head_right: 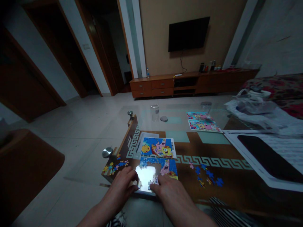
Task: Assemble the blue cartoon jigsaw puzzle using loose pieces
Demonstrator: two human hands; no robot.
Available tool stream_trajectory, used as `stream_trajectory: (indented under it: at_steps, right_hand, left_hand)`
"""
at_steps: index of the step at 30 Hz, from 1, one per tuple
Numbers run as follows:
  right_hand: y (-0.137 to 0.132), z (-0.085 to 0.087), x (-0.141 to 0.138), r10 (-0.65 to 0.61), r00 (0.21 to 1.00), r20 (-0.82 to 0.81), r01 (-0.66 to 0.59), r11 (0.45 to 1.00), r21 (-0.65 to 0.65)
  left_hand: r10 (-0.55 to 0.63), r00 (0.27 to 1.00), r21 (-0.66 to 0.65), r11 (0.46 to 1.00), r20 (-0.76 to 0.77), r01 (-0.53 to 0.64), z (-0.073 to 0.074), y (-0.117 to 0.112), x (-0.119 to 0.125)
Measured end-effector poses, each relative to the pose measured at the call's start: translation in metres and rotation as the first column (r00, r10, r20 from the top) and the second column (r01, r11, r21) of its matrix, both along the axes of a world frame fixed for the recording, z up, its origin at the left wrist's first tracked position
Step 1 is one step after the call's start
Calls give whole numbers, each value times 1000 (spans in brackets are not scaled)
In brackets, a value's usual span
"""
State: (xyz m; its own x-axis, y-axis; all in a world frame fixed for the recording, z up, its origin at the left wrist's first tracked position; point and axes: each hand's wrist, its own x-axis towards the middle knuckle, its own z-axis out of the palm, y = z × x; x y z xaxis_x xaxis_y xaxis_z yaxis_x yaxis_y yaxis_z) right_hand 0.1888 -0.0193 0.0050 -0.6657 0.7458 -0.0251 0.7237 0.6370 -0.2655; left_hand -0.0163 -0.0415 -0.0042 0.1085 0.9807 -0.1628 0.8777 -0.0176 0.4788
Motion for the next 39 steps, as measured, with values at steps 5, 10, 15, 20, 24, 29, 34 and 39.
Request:
stream_trajectory:
  at_steps: [5,10,15,20,24,29,34,39]
  right_hand:
    - [1,-5,1,6,1000,27,-6,1000,13]
    - [1,-5,2,8,1000,-14,-8,1000,9]
    - [-1,-2,0,-24,1000,17,25,998,-65]
    - [0,-4,-1,-15,1000,25,16,999,-51]
    - [0,-5,-2,-8,997,79,12,999,-48]
    - [1,-7,-2,1,995,100,4,999,-47]
    - [1,-5,-1,-1,997,76,6,998,-60]
    - [3,1,2,-24,999,26,27,995,-97]
  left_hand:
    - [-9,1000,-5,1000,13,9,3,0,0]
    - [-4,1000,-7,1000,9,4,3,-1,0]
    - [-7,1000,11,1000,13,7,1,-1,0]
    - [7,1000,-16,1000,0,-7,2,0,1]
    - [11,1000,-20,1000,7,-11,5,0,2]
    - [8,999,6,1000,36,-9,9,-3,3]
    - [45,995,38,998,94,-49,11,1,-3]
    - [81,996,100,991,46,-85,8,10,-20]
